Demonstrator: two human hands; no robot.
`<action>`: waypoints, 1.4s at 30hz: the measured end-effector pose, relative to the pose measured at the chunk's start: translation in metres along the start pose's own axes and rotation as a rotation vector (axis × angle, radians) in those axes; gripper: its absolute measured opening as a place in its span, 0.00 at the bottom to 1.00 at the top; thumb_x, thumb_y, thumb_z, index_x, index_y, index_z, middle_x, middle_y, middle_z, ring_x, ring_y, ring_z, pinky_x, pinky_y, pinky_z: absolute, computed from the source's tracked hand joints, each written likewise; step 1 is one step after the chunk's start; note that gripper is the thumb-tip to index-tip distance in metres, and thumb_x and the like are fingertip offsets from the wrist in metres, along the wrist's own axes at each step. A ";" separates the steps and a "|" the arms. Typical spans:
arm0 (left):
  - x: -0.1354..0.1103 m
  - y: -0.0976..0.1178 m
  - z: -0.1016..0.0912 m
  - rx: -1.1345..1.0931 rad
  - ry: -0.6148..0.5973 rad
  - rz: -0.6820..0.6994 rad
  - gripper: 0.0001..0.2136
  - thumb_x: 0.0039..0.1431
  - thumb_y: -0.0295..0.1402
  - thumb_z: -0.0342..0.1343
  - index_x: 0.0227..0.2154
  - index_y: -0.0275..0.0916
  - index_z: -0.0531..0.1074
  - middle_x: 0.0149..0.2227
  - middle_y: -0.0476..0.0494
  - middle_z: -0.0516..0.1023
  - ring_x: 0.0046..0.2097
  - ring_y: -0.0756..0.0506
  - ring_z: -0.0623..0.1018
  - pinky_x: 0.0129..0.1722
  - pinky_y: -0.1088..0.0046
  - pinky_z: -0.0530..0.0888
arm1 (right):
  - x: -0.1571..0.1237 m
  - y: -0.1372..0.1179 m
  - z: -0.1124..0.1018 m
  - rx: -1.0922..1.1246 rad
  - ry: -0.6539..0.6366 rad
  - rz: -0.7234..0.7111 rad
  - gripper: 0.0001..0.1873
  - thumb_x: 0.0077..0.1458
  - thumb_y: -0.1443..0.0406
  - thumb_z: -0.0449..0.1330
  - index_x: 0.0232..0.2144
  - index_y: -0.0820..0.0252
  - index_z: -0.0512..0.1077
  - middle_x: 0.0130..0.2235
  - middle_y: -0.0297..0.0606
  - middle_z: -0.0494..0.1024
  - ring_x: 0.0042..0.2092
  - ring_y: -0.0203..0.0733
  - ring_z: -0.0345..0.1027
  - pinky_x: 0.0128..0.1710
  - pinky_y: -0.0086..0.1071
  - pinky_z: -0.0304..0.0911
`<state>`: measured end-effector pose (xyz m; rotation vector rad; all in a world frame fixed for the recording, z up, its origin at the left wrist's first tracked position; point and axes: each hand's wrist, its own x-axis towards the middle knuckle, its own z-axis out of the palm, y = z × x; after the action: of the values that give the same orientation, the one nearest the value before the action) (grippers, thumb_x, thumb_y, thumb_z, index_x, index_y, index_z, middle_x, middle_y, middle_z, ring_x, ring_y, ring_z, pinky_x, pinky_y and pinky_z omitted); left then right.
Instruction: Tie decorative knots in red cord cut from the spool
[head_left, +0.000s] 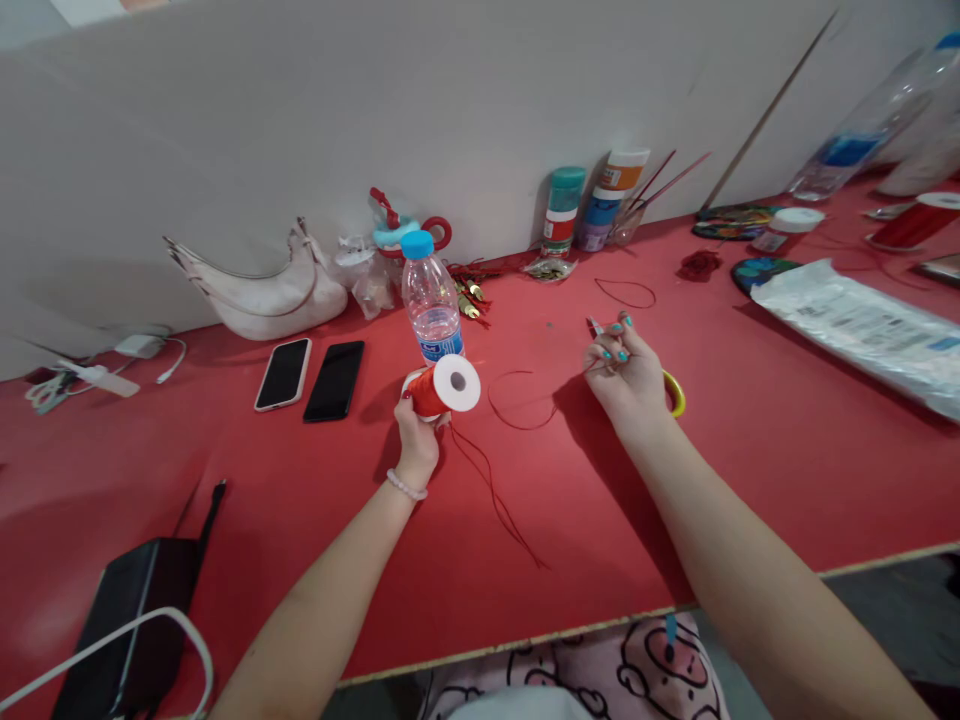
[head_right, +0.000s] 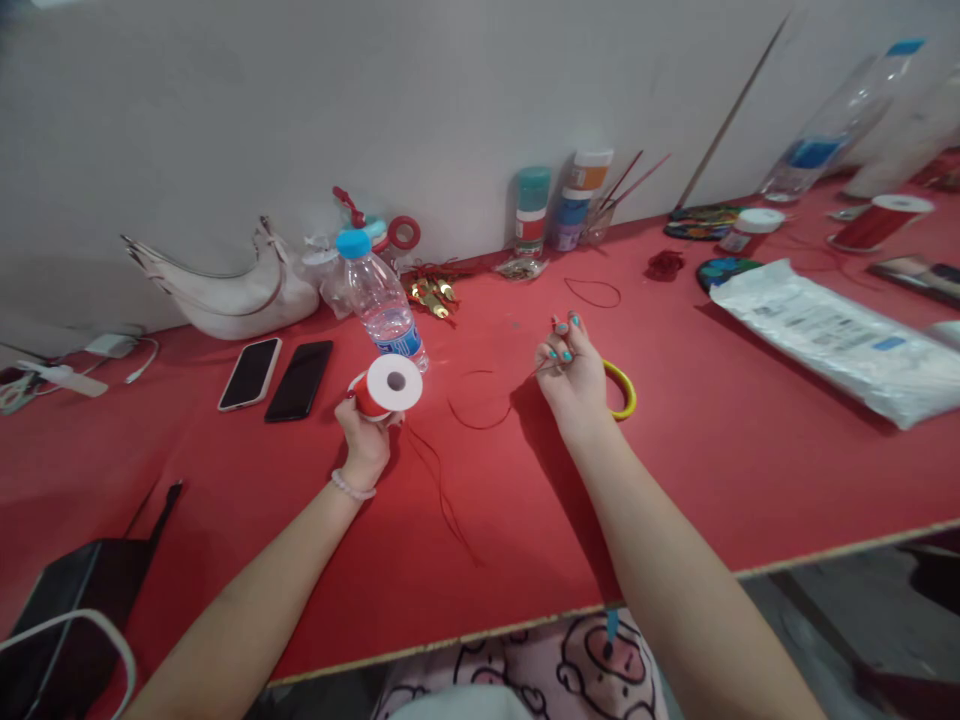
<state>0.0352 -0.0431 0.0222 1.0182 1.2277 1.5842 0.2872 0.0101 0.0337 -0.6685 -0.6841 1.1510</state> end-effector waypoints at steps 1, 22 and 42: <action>0.000 -0.001 -0.001 -0.007 0.010 -0.005 0.16 0.59 0.45 0.35 0.34 0.41 0.64 0.24 0.51 0.68 0.22 0.52 0.67 0.18 0.78 0.64 | 0.003 0.002 -0.004 0.018 0.040 0.003 0.04 0.51 0.63 0.61 0.28 0.54 0.67 0.24 0.25 0.65 0.19 0.26 0.52 0.22 0.25 0.58; -0.004 0.013 0.002 0.206 -0.003 0.124 0.09 0.54 0.38 0.48 0.31 0.40 0.68 0.29 0.49 0.72 0.28 0.51 0.70 0.25 0.78 0.67 | 0.017 -0.012 -0.026 -0.018 0.374 -0.177 0.07 0.52 0.67 0.57 0.35 0.52 0.64 0.33 0.28 0.69 0.35 0.29 0.67 0.31 0.24 0.61; 0.000 0.006 0.000 -0.269 0.121 -0.081 0.12 0.46 0.44 0.50 0.23 0.40 0.66 0.17 0.54 0.68 0.19 0.52 0.68 0.18 0.79 0.63 | -0.041 0.010 0.039 -1.061 -0.660 -0.345 0.26 0.54 0.64 0.52 0.56 0.51 0.58 0.60 0.43 0.59 0.61 0.48 0.50 0.59 0.50 0.48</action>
<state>0.0345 -0.0444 0.0283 0.7023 1.0841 1.7123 0.2403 -0.0222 0.0448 -0.9852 -1.9541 0.5994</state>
